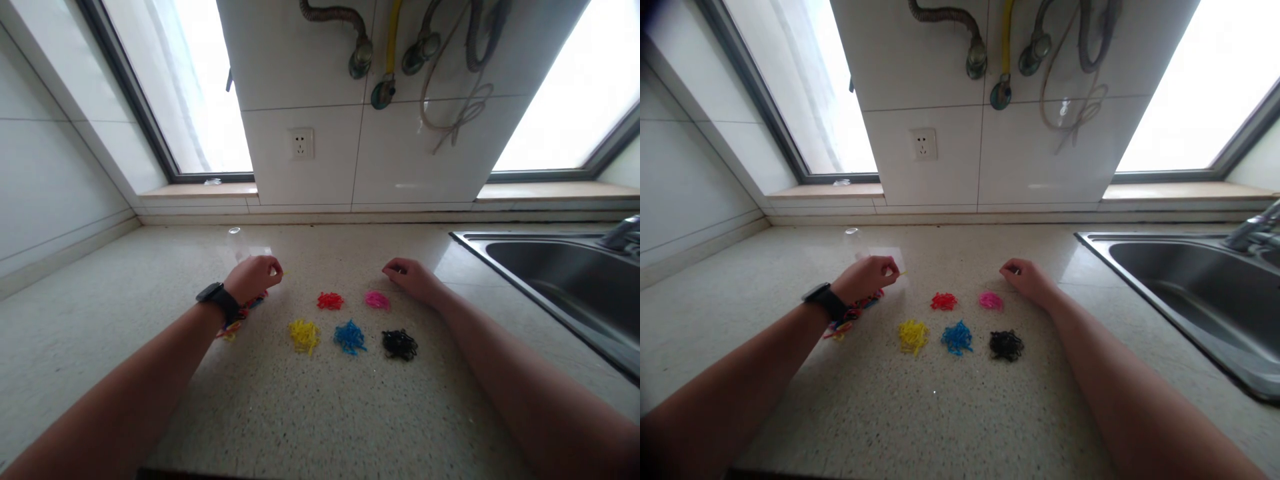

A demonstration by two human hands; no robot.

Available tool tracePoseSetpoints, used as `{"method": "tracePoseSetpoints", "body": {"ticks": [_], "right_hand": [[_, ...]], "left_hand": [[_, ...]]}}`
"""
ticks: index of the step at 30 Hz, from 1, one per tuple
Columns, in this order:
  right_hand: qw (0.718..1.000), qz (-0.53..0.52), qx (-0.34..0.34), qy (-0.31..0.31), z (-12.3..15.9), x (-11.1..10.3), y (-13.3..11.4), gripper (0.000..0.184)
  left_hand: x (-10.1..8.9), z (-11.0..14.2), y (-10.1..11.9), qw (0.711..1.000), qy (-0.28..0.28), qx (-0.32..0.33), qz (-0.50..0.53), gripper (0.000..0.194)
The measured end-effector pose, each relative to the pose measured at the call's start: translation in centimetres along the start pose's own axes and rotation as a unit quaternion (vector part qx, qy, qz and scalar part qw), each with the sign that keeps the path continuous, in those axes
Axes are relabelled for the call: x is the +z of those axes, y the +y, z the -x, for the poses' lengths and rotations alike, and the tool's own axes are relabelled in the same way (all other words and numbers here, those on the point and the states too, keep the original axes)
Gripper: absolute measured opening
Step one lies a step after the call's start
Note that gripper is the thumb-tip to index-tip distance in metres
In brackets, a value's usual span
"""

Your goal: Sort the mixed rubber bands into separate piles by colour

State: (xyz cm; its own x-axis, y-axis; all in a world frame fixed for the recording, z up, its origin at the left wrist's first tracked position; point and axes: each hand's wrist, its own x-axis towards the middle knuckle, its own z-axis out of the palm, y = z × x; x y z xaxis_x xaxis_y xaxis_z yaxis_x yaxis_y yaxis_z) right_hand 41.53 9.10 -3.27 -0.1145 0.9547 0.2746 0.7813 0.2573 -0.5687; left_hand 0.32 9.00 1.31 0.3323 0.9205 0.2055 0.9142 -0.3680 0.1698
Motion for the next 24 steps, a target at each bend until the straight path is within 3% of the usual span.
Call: {"method": "tracePoseSetpoints", "body": {"ticks": [5,17,20,24], "right_hand": [[1.0,-0.009,-0.007,-0.015,0.2,-0.2,0.1,0.026],[0.999,-0.004,-0.004,-0.035,0.2,-0.1,0.3,0.026],[0.999,-0.006,-0.004,-0.036,0.1,0.0,0.2,0.026],[0.999,-0.007,-0.005,-0.037,0.0,0.1,0.5,0.026]], "left_hand": [[-1.1,0.3,0.5,0.998,-0.036,0.047,0.033,0.021],[-0.9,-0.1,-1.5,0.994,-0.058,0.034,0.092,0.028],[-1.5,0.0,-0.6,0.986,-0.099,0.063,0.122,0.031],[-2.7,0.9,1.3,0.954,-0.205,0.135,0.171,0.032]]}}
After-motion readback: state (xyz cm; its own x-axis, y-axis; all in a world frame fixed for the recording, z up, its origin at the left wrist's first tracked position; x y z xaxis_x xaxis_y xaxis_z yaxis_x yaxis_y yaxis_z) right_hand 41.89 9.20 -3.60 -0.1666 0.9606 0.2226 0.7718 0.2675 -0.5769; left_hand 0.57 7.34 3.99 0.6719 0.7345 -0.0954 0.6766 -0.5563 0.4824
